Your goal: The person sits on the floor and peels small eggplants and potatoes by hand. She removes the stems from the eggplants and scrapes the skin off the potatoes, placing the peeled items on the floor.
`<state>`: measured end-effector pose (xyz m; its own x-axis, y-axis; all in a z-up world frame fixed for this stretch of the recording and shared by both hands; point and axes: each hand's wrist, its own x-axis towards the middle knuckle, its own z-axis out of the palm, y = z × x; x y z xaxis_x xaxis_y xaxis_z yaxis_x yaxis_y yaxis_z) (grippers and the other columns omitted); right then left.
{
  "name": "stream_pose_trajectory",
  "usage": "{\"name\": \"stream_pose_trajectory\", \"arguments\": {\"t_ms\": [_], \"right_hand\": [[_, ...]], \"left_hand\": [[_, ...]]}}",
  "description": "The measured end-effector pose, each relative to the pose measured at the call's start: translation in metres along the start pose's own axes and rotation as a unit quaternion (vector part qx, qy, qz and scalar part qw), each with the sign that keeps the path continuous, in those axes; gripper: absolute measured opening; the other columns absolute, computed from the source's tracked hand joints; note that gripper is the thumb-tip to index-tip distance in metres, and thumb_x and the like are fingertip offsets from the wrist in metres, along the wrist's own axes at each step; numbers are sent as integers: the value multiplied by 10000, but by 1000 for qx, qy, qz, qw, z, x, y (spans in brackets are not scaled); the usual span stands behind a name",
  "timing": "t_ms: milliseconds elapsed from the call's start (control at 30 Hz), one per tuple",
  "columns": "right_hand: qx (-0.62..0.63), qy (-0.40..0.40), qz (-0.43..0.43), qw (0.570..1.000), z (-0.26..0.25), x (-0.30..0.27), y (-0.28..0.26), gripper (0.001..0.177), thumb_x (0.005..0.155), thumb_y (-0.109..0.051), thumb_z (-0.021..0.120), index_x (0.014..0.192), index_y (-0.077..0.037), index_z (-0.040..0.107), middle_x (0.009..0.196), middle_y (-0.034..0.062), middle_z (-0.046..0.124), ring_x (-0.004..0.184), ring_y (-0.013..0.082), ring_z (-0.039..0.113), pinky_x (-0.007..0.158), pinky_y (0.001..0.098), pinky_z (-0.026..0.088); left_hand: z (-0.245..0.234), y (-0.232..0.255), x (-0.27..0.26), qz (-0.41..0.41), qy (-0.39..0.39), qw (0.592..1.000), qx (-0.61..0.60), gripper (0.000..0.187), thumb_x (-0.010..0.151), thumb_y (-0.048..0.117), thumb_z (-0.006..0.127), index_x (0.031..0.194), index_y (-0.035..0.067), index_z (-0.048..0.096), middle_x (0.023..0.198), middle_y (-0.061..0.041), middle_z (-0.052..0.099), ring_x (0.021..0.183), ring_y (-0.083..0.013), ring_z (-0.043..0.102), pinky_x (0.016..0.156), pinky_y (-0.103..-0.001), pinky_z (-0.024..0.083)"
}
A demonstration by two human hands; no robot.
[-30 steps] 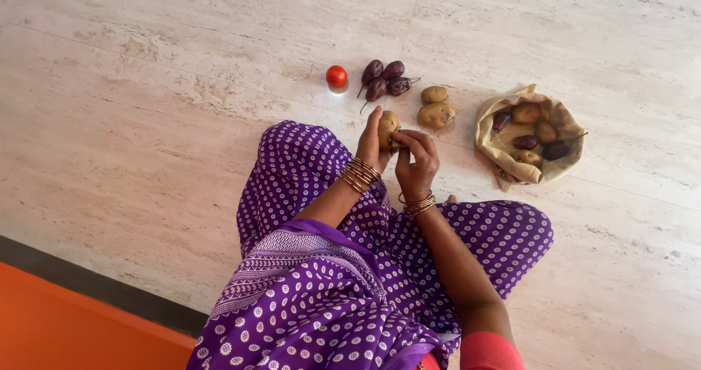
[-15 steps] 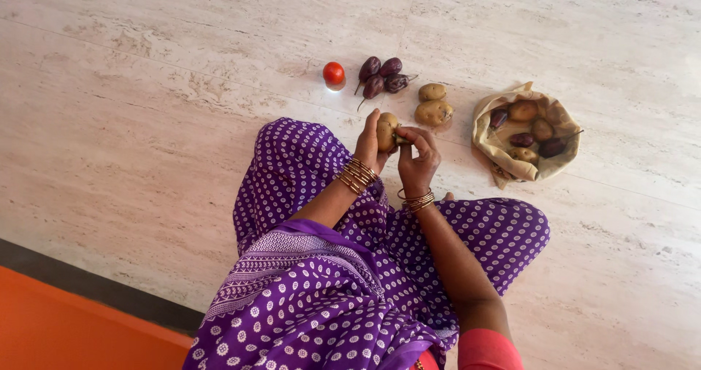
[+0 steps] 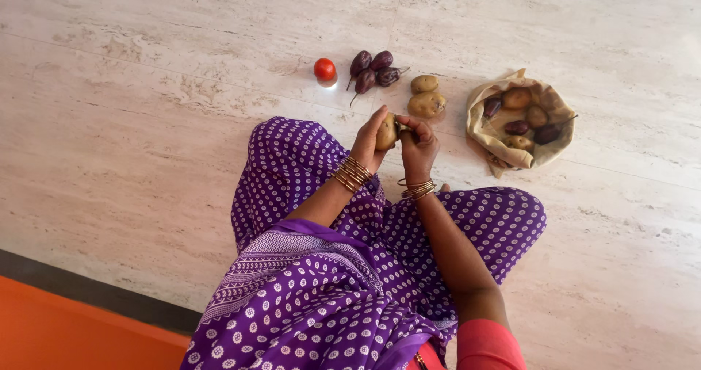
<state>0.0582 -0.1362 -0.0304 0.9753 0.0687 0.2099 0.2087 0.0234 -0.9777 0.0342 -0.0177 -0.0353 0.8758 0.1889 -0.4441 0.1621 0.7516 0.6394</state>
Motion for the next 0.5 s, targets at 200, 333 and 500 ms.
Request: {"name": "stream_pose_trajectory", "arguments": {"t_ms": [200, 333, 500], "right_hand": [[-101, -24, -107, 989, 9, -14, -24, 225, 874, 106, 689, 1016, -49, 770, 1054, 50, 753, 963, 137, 726, 846, 282, 598], [-145, -25, -163, 976, 9, -13, -34, 246, 853, 120, 677, 1006, -47, 772, 1050, 70, 756, 978, 171, 726, 853, 300, 591], [-72, -19, -48, 996, 7, -2, -19, 236, 894, 94, 680, 1073, -39, 756, 1078, 75, 748, 950, 159, 726, 827, 283, 597]], "left_hand": [[-10, 12, 20, 20, 42, 992, -120, 496, 921, 503, 697, 1125, 76, 549, 951, -69, 626, 851, -186, 633, 771, -363, 566], [-16, 12, 18, 10, 52, 990, -133, 512, 880, 528, 665, 1093, 74, 560, 927, -95, 639, 836, -209, 647, 765, -383, 575], [-17, 1, 21, 39, -8, 994, -98, 403, 975, 427, 724, 1089, 97, 522, 960, -38, 585, 881, -173, 601, 787, -392, 552]]}}
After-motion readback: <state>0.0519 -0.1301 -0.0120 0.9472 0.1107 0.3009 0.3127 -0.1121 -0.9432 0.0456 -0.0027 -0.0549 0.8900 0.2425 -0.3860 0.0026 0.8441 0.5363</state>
